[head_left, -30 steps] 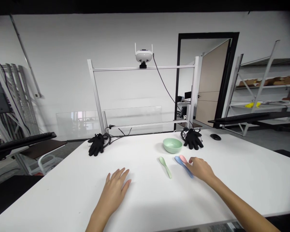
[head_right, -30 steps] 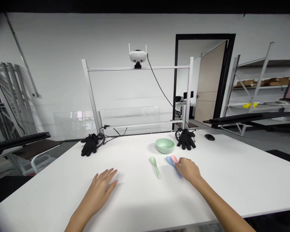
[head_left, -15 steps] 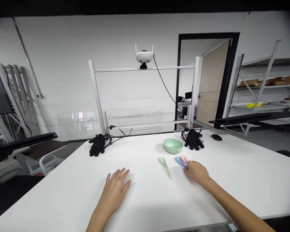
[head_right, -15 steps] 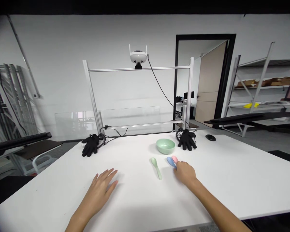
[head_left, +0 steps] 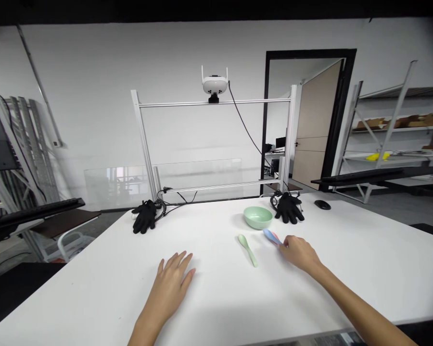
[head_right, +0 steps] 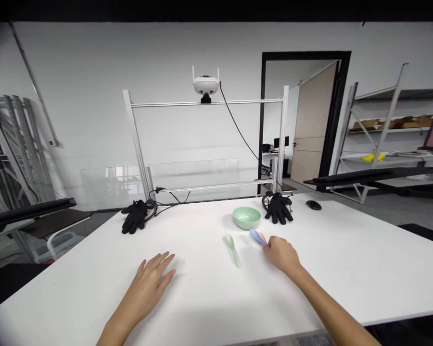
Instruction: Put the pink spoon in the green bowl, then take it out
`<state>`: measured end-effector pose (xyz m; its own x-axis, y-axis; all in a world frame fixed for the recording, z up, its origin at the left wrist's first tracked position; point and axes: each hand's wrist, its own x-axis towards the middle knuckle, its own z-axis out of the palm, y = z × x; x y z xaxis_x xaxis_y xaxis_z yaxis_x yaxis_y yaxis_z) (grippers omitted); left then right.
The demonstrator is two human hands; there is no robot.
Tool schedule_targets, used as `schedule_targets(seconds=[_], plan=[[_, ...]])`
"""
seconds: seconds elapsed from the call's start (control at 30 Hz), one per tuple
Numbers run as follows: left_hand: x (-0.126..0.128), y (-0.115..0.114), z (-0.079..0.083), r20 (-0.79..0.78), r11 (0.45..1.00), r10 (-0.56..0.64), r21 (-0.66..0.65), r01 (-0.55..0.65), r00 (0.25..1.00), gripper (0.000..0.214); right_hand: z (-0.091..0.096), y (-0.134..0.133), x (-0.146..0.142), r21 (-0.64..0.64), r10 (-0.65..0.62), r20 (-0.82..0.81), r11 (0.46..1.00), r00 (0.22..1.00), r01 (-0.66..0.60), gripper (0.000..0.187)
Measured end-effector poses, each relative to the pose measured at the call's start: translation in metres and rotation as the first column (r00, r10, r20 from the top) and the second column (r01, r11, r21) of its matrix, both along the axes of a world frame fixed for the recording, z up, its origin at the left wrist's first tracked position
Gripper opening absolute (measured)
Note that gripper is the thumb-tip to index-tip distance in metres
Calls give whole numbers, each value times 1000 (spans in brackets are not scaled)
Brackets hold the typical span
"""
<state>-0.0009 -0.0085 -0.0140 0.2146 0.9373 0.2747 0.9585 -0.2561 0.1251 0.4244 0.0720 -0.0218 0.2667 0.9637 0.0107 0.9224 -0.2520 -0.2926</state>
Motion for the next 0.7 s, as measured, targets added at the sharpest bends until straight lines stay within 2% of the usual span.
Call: schedule_targets(seconds=[0.13, 0.33, 0.47, 0.7], plan=[[0, 1, -1, 1, 1000, 3, 3, -3, 1000, 52, 6, 7, 26, 11, -76, 30, 997, 997, 76, 28], [2, 1, 1, -6, 1000, 2, -16, -2, 1000, 53, -11, 20, 54, -24, -143, 77, 989, 987, 145, 28], [2, 1, 2, -6, 1000, 1, -11, -1, 1000, 53, -22, 22, 62, -13, -156, 74, 988, 985, 157, 27], [1, 3, -1, -2, 1000, -1, 6, 1, 1000, 51, -27, 24, 67, -13, -156, 71, 988, 985, 157, 27]])
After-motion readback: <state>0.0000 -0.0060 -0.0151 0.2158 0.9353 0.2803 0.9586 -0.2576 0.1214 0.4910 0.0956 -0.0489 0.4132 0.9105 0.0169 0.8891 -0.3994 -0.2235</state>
